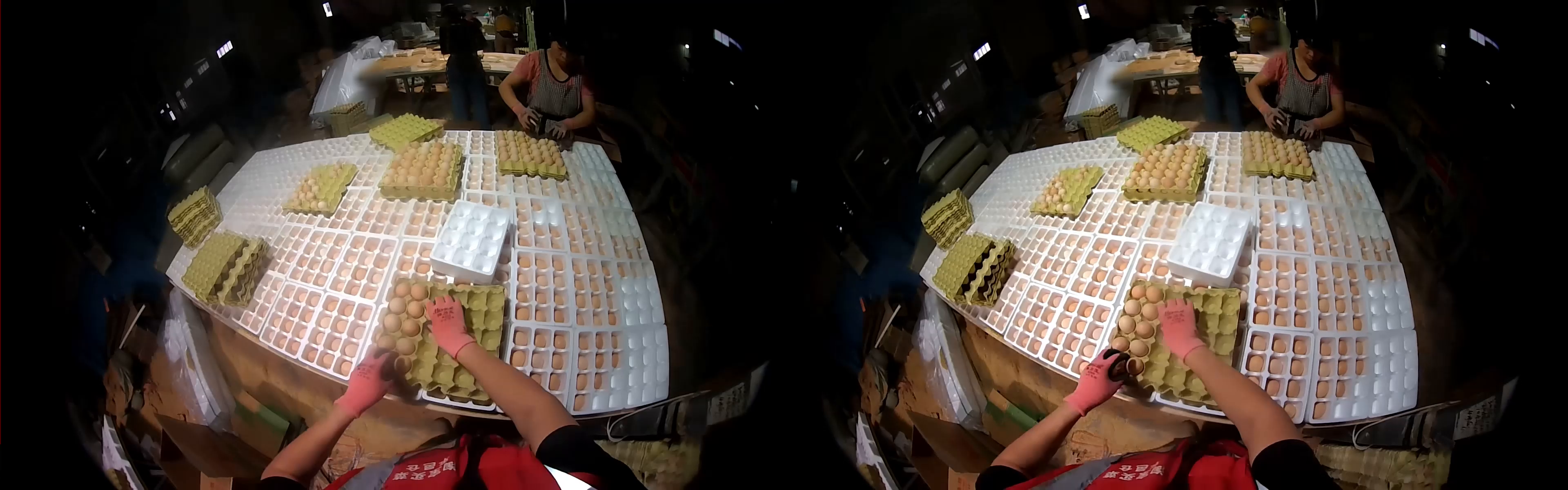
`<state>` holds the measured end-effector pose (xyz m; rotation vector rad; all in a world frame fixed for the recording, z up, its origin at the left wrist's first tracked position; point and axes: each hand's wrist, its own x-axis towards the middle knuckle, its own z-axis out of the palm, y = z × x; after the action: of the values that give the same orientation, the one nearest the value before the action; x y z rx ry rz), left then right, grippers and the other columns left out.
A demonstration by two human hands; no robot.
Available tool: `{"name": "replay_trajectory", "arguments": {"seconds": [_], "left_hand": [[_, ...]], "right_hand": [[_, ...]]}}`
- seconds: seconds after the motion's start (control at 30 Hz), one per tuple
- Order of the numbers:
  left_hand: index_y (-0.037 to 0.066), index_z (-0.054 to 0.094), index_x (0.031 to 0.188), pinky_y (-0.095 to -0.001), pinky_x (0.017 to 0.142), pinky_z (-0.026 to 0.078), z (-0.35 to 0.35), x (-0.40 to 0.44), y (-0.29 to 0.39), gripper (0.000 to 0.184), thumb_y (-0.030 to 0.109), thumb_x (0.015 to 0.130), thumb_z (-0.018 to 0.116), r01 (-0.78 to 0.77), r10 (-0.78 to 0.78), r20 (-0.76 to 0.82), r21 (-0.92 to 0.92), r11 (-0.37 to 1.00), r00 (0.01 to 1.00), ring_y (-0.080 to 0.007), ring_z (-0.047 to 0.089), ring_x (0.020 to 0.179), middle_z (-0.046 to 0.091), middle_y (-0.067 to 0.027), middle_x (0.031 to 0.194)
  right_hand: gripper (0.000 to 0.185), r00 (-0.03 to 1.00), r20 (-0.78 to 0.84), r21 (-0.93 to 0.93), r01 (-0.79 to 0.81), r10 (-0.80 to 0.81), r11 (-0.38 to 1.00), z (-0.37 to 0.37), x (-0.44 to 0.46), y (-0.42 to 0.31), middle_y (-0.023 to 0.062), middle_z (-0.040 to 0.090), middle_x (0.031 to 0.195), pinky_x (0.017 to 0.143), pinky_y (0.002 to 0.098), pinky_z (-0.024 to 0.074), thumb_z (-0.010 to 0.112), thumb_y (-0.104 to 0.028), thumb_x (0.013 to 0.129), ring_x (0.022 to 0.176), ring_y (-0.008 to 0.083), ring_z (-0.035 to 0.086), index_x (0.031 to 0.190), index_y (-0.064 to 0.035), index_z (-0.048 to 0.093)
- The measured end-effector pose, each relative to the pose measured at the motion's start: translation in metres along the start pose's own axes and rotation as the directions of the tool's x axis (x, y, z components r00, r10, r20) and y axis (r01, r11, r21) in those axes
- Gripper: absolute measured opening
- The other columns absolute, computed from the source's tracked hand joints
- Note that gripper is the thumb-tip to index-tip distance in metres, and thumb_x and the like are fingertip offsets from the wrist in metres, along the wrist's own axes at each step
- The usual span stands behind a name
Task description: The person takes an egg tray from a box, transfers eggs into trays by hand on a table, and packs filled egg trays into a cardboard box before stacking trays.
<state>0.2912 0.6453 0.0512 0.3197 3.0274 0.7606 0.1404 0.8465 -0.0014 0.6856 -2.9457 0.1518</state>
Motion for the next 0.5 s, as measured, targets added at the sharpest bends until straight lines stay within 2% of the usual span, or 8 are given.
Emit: {"name": "replay_trajectory", "arguments": {"seconds": [0.07,0.1,0.2,0.3,0.37,0.4,0.43,0.5], "left_hand": [[0.006,0.056,0.123,-0.0421,0.081,0.051,0.003,0.004,-0.008,0.043,0.016,0.082,0.066,-0.237,0.222,0.085,0.279,0.931,0.971,-0.0350,0.061,0.100,0.056,-0.0157,0.123],[0.006,0.056,0.122,-0.0420,0.080,0.051,0.009,0.002,-0.014,0.040,0.014,0.083,0.064,-0.336,0.333,0.070,0.351,0.874,0.940,-0.0346,0.061,0.098,0.056,-0.0158,0.120],[0.007,0.057,0.114,-0.0415,0.076,0.050,0.004,0.024,-0.010,0.030,0.010,0.084,0.060,-0.439,0.386,0.216,0.339,0.832,0.897,-0.0320,0.061,0.091,0.056,-0.0138,0.106],[0.008,0.057,0.117,-0.0400,0.075,0.050,0.000,0.039,-0.009,0.034,0.011,0.083,0.063,-0.487,0.405,0.299,0.298,0.821,0.864,-0.0296,0.062,0.093,0.059,-0.0144,0.105],[0.007,0.055,0.123,-0.0354,0.076,0.050,-0.025,0.025,0.002,0.039,0.012,0.086,0.066,-0.073,0.081,0.153,-0.061,0.996,0.985,-0.0245,0.063,0.099,0.062,-0.0140,0.110],[0.006,0.053,0.125,-0.0335,0.072,0.051,-0.014,0.014,-0.023,0.040,0.021,0.089,0.064,-0.035,0.029,-0.020,-0.510,0.859,0.999,-0.0195,0.064,0.085,0.066,-0.0098,0.101],[0.007,0.051,0.135,-0.0279,0.069,0.049,-0.038,0.003,-0.024,0.049,0.019,0.089,0.065,0.399,-0.250,0.323,-0.838,0.372,0.913,-0.0125,0.060,0.083,0.065,-0.0069,0.103],[0.007,0.049,0.139,-0.0243,0.067,0.048,-0.059,-0.006,-0.036,0.054,0.011,0.088,0.065,0.401,-0.270,0.357,-0.907,0.127,0.894,-0.0102,0.059,0.083,0.065,-0.0054,0.100]], "right_hand": [[0.046,0.992,-0.106,0.345,-0.024,0.064,0.938,-0.012,-0.003,0.016,0.0112,0.059,0.110,0.095,0.0434,0.0431,0.077,-0.031,0.076,0.108,0.0309,0.056,0.114,-0.0101,0.061],[0.042,0.946,-0.146,0.681,-0.116,0.290,0.723,-0.021,-0.012,0.017,0.0164,0.063,0.104,0.088,0.0443,0.0477,0.075,-0.027,0.077,0.100,0.0331,0.061,0.112,-0.0079,0.061],[0.025,0.830,0.309,0.904,-0.105,0.464,-0.415,-0.017,-0.030,0.044,0.0042,0.063,0.095,0.076,0.0283,0.0520,0.064,-0.017,0.091,0.092,0.0146,0.064,0.109,0.0005,0.061],[0.024,0.865,0.380,0.922,-0.330,0.327,-0.201,-0.035,-0.056,0.033,0.0091,0.064,0.098,0.076,0.0307,0.0531,0.064,-0.019,0.091,0.095,0.0168,0.065,0.106,0.0008,0.061],[0.031,0.962,0.076,0.888,-0.184,0.262,0.421,-0.039,-0.063,0.001,0.0117,0.063,0.103,0.079,0.0354,0.0540,0.066,-0.023,0.088,0.098,0.0234,0.065,0.111,-0.0032,0.057],[0.035,0.986,-0.055,0.734,-0.065,0.154,0.676,-0.044,-0.059,-0.018,0.0130,0.063,0.105,0.080,0.0377,0.0544,0.068,-0.025,0.087,0.100,0.0267,0.066,0.113,-0.0053,0.056],[0.039,0.998,0.039,0.609,-0.068,0.056,0.790,-0.051,-0.051,-0.033,0.0145,0.061,0.107,0.081,0.0386,0.0535,0.069,-0.028,0.085,0.100,0.0281,0.065,0.114,-0.0060,0.055],[0.046,0.960,0.269,0.331,-0.013,-0.081,0.944,-0.058,-0.041,-0.065,0.0174,0.058,0.111,0.083,0.0404,0.0516,0.073,-0.032,0.080,0.101,0.0309,0.063,0.115,-0.0076,0.054]]}}
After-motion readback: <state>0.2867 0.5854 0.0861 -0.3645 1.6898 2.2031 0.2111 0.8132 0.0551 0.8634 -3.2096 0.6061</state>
